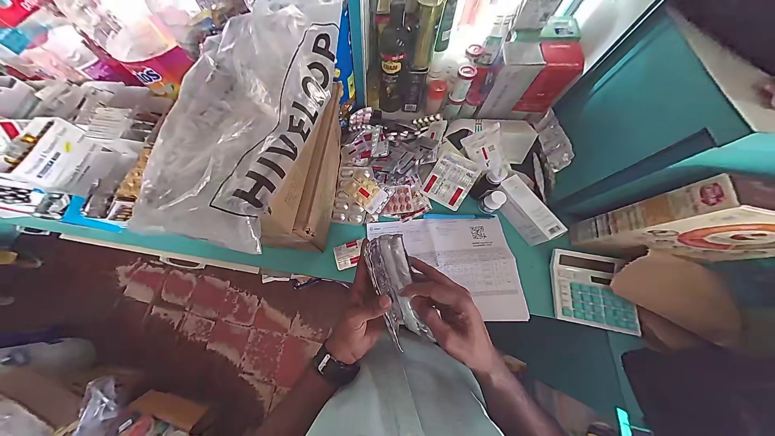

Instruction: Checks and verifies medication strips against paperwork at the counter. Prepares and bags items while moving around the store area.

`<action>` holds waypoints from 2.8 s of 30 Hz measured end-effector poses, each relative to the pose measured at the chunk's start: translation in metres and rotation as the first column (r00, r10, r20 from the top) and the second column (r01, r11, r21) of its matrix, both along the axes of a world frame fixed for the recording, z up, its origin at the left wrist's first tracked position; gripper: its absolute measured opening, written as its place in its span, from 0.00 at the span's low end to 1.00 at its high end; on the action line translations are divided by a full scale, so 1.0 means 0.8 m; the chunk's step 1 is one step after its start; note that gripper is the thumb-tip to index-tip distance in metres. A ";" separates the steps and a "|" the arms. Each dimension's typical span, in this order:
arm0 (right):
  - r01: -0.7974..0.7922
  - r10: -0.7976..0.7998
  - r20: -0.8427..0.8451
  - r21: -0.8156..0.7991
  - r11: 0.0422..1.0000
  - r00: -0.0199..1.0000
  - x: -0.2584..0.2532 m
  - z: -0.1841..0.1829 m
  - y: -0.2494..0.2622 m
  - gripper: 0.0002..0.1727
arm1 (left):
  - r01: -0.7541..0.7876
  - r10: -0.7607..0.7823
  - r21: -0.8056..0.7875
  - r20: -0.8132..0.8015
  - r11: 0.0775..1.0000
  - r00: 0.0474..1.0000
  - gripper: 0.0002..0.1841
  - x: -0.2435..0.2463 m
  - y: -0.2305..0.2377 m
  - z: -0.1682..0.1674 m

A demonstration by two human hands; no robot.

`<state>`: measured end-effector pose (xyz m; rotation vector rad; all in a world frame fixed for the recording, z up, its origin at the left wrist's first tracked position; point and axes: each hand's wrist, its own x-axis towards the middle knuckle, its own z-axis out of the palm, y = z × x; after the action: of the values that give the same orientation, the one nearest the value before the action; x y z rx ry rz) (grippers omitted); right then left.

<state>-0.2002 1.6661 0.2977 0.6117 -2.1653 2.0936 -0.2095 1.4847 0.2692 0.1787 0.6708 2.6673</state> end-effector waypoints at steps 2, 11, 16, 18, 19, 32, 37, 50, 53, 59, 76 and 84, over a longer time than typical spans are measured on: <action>-0.040 0.040 0.017 0.008 0.999 0.999 0.000 -0.001 -0.004 0.10 | 0.009 -0.009 -0.004 -0.025 1.000 1.000 0.58 0.000 0.001 -0.002; -0.023 0.025 0.087 -0.016 1.000 0.996 0.000 0.001 -0.005 0.13 | 0.034 -0.033 0.018 -0.054 0.999 0.998 0.55 0.003 -0.004 -0.006; -0.024 0.024 0.111 -0.009 1.000 0.994 0.001 0.001 -0.008 0.12 | 0.032 -0.031 0.023 -0.040 0.999 0.999 0.55 0.004 -0.004 -0.009; 0.010 -0.005 0.119 -0.041 0.999 0.993 0.002 0.003 -0.006 0.08 | -0.017 0.014 0.053 0.059 0.998 0.998 0.43 0.010 -0.006 -0.008; 0.034 -0.030 0.113 -0.040 0.999 0.993 0.002 0.003 -0.002 0.08 | -0.063 0.057 0.043 0.139 0.997 0.989 0.33 0.015 -0.008 -0.006; -0.143 0.154 0.154 -0.083 0.986 0.976 0.006 0.008 -0.021 0.29 | -0.016 0.030 -0.140 0.100 0.990 0.995 0.16 0.022 -0.019 0.004; 0.079 -0.038 -0.120 0.354 0.932 0.992 -0.009 0.032 0.016 0.39 | 0.348 -0.242 -0.706 0.250 0.617 0.937 0.36 0.013 -0.026 0.082; 0.234 -0.214 0.180 -0.100 0.967 0.960 -0.002 0.025 0.034 0.19 | -0.188 0.039 -0.673 -0.229 0.715 0.973 0.45 -0.003 -0.023 0.033; 0.065 -0.043 0.200 -0.106 0.992 0.979 0.004 0.023 0.038 0.20 | -0.298 0.181 -0.732 -0.237 0.613 0.955 0.36 -0.001 -0.013 0.022; 0.120 -0.021 0.311 -0.303 0.945 0.950 0.022 0.000 0.048 0.19 | -0.188 0.145 -0.641 -0.120 0.744 0.982 0.24 0.006 -0.025 0.031; 0.698 -0.423 0.610 -0.325 0.638 0.670 0.084 0.001 0.160 0.18 | -0.627 -0.610 -0.755 -0.592 0.193 0.526 0.22 -0.033 0.047 -0.030; 0.853 -0.481 0.709 -0.367 0.372 0.515 0.119 -0.013 0.173 0.14 | -0.820 -0.853 -0.572 -0.436 0.017 0.286 0.27 -0.052 0.064 -0.062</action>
<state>-0.1049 1.8042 0.2870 -0.9038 -1.1056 2.3129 -0.2510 1.5358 0.2198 1.4568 2.7448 0.5071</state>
